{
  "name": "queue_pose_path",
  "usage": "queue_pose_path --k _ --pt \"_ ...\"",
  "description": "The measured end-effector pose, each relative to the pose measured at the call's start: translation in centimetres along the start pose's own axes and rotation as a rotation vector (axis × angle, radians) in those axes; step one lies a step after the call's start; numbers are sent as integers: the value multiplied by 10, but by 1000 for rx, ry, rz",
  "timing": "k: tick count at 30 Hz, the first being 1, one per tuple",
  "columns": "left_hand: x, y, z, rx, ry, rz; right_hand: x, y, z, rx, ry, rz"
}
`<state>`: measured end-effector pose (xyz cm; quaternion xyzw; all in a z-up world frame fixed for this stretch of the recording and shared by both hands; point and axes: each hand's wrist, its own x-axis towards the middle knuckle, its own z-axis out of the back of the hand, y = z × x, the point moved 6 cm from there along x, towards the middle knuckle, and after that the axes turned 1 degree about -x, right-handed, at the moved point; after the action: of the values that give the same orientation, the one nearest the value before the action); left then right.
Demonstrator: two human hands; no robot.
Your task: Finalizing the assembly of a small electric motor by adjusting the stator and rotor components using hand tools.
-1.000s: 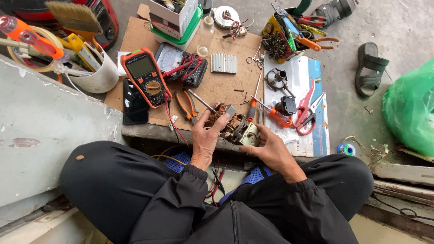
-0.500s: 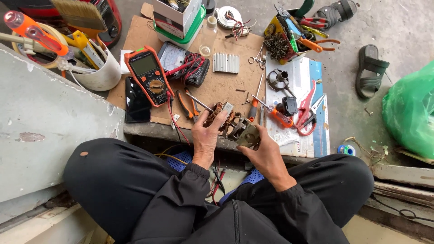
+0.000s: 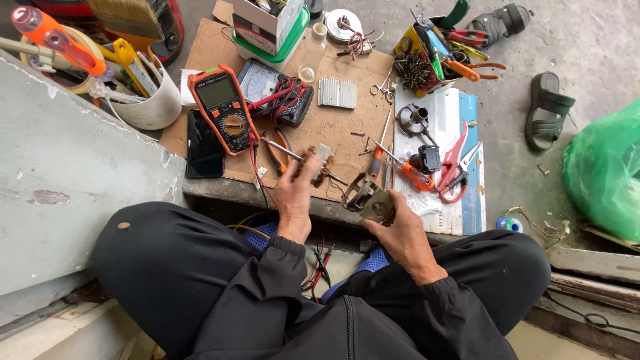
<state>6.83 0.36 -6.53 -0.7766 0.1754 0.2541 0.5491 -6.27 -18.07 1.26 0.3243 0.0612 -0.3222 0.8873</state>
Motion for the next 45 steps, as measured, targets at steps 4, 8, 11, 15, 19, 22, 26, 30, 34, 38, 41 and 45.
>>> queue_pose_path --k 4,8,11,15,19,22,26,30,34,38,41,45 --pt "-3 -17 7 -44 -16 -33 4 -18 6 -6 -3 -67" --pt "7 -3 14 -79 -31 -22 8 -10 19 70 -108 -134" --pt "8 2 15 -68 -50 0 13 -4 31 195 -196 -182" --pt "4 9 19 -54 -84 39 43 -17 46 345 -322 -186" --pt "-10 -5 11 -45 -61 105 82 -26 100 386 -453 -153" --pt "-20 -5 3 -69 22 186 134 -67 131 251 -521 -12" --pt "-20 2 -12 -78 56 254 196 -120 130 305 -420 -202" --pt "-8 16 -19 -106 68 307 245 -155 114 390 -483 -121" --pt "18 41 -18 -171 47 312 277 -186 91 209 -461 -88" --pt "11 24 -37 -233 -2 357 274 -196 92 192 -331 -115" --pt "12 16 -45 -177 -45 373 229 -141 116 155 -418 -95" --pt "16 15 -47 -133 -11 347 131 8 119 173 -404 217"
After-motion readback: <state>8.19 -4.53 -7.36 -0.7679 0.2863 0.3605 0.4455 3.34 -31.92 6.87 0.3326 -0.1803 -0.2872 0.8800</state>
